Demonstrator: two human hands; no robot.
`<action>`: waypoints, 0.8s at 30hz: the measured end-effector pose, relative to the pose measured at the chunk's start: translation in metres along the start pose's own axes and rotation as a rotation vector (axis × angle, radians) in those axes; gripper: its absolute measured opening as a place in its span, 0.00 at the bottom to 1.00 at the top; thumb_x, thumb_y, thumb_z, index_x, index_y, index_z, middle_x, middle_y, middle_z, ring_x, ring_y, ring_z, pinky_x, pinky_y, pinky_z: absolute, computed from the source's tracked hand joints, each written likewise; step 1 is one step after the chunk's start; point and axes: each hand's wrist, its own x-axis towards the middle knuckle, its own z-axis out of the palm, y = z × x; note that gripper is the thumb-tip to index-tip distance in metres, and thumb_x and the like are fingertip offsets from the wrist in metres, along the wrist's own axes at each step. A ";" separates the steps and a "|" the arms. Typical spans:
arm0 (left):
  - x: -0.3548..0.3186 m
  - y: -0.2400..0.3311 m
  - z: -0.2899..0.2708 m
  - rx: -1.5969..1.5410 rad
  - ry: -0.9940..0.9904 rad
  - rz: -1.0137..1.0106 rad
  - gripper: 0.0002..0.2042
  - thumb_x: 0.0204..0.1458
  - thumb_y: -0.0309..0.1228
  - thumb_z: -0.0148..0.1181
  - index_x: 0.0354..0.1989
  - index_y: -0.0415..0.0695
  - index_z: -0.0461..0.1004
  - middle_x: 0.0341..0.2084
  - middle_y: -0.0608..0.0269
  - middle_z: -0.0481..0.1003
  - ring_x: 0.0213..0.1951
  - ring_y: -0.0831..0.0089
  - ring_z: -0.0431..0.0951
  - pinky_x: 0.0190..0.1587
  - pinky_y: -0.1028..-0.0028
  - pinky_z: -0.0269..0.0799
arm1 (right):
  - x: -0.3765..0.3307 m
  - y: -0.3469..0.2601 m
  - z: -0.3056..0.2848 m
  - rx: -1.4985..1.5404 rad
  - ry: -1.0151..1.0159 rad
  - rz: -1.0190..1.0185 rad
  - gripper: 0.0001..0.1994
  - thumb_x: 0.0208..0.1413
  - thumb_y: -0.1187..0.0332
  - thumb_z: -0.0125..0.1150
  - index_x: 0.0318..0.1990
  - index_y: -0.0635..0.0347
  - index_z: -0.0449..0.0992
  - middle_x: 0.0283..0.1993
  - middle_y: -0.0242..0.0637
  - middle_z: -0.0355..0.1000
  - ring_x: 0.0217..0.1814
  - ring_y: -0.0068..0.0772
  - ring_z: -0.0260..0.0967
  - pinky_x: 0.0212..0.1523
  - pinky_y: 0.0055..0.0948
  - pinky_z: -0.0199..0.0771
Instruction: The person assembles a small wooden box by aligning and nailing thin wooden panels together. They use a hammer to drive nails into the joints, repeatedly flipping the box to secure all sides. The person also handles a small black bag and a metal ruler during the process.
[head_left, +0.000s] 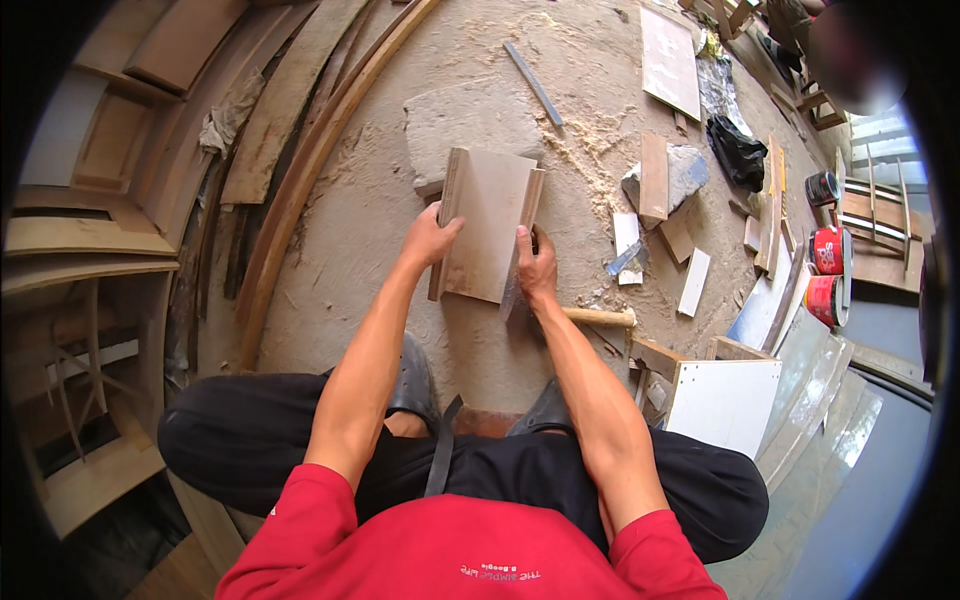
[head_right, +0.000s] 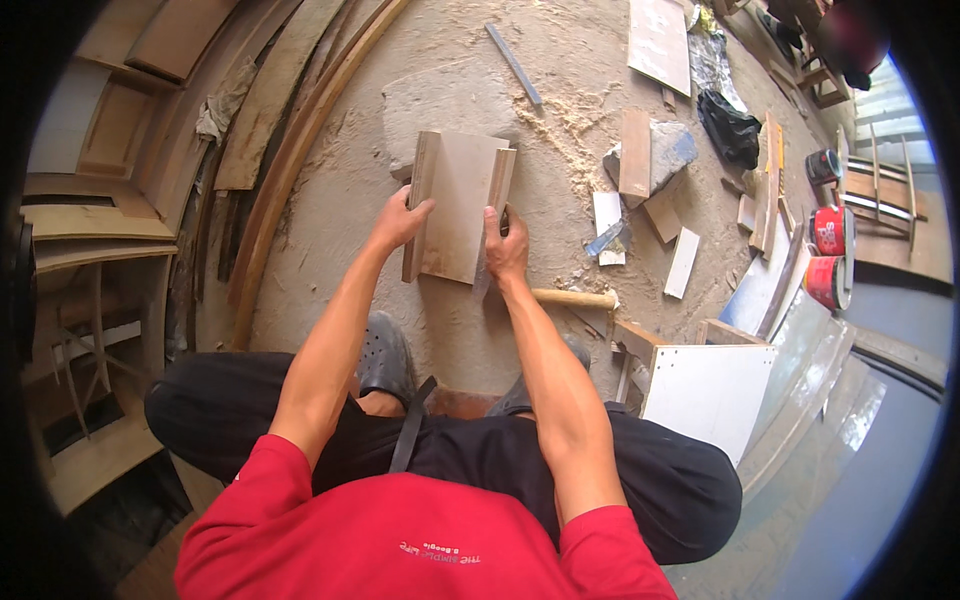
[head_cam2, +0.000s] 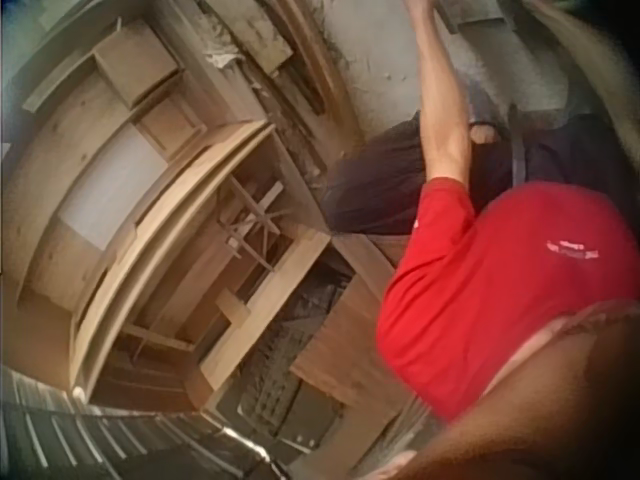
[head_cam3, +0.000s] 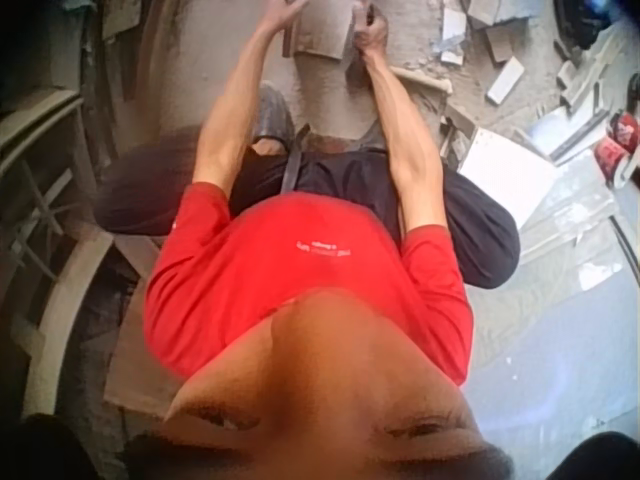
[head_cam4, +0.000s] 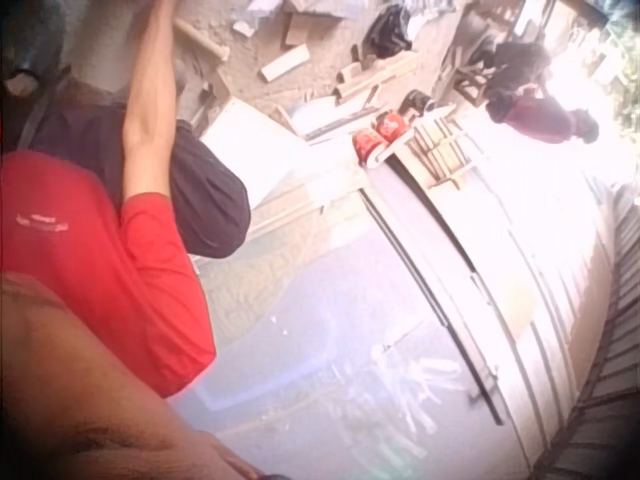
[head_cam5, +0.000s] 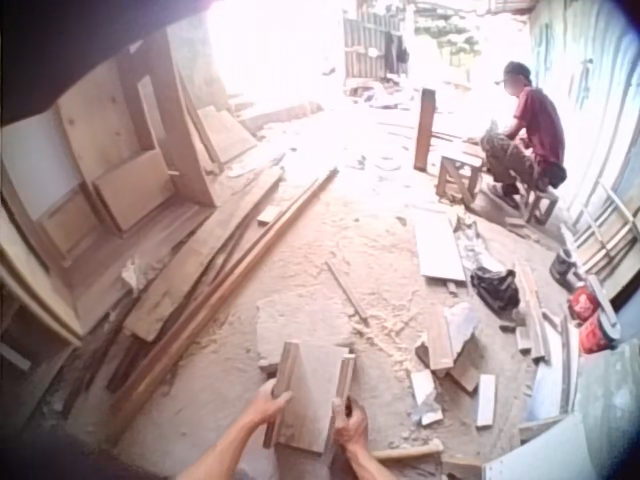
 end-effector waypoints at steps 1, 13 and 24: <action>-0.001 0.002 -0.003 0.057 -0.012 -0.027 0.28 0.53 0.44 0.63 0.57 0.39 0.71 0.49 0.47 0.78 0.52 0.58 0.77 0.55 0.65 0.70 | -0.001 -0.002 -0.001 0.014 -0.010 0.010 0.31 0.59 0.44 0.56 0.51 0.68 0.76 0.47 0.56 0.74 0.50 0.53 0.71 0.53 0.41 0.69; -0.008 0.006 0.012 0.063 0.149 0.004 0.28 0.49 0.37 0.64 0.58 0.38 0.70 0.49 0.47 0.78 0.52 0.56 0.77 0.56 0.64 0.70 | -0.010 -0.028 0.018 -0.471 -0.103 0.196 0.49 0.42 0.45 0.73 0.65 0.66 0.56 0.61 0.58 0.64 0.65 0.56 0.62 0.61 0.47 0.67; -0.007 0.004 0.023 -0.037 0.234 -0.016 0.27 0.45 0.34 0.60 0.57 0.41 0.71 0.44 0.44 0.79 0.48 0.51 0.79 0.52 0.60 0.73 | -0.004 -0.027 0.010 -0.391 0.138 -0.009 0.21 0.52 0.58 0.59 0.45 0.67 0.72 0.39 0.58 0.75 0.43 0.63 0.73 0.46 0.51 0.72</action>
